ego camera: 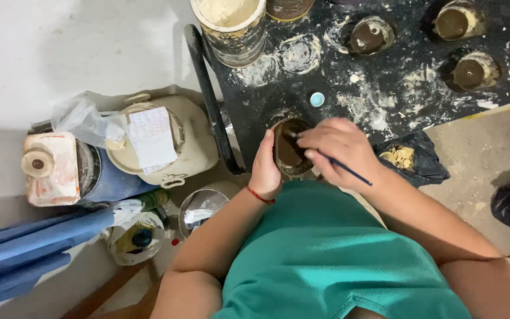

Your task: Applying a liquid coating to the interior surfaces of dental molds using a small brush at a laboratory bench.

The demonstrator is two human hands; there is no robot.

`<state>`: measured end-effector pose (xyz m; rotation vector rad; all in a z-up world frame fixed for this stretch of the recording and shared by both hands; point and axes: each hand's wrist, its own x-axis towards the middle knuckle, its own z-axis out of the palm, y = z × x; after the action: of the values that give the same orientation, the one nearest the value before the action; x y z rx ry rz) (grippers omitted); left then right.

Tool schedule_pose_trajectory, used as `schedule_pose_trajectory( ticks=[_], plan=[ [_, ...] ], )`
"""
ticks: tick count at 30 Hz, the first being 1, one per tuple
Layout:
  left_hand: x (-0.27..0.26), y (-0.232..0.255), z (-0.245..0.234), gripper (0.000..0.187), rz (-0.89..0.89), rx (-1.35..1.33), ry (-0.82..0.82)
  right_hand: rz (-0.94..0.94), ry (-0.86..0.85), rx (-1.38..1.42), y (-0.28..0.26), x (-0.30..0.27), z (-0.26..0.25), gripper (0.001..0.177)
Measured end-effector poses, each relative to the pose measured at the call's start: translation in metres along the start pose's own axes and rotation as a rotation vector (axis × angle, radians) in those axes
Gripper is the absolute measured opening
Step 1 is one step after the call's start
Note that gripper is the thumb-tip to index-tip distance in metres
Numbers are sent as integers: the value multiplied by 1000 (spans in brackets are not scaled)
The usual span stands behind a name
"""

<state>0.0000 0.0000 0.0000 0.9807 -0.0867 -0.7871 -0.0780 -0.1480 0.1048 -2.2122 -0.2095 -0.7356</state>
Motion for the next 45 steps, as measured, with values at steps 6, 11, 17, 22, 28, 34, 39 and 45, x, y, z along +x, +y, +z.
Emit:
schedule_pose_trajectory(
  ticks=[6,11,17,22,28,34,39,45],
  plan=[
    [4,-4,-16,66,155,152,-135,91,0,-40,6,-36,-1,27],
    [9,-9,-17,67,210,186,-215,98,-26,-113,15,-37,-5,21],
    [9,9,-11,69,271,243,-277,61,-83,-119,-12,-31,-2,27],
    [14,-4,-16,69,260,145,-296,495,-47,482,3,-44,-2,23],
    [19,-3,-15,64,298,101,-336,140,-47,-78,-3,-49,2,22],
    [14,-2,-15,60,302,69,-344,383,-42,304,-6,-30,-1,18],
    [36,-32,-46,55,232,-16,-371,295,-84,73,-13,-40,-4,22],
    [22,-13,-19,51,212,-64,-353,341,-49,47,3,-38,-10,18]
  ],
)
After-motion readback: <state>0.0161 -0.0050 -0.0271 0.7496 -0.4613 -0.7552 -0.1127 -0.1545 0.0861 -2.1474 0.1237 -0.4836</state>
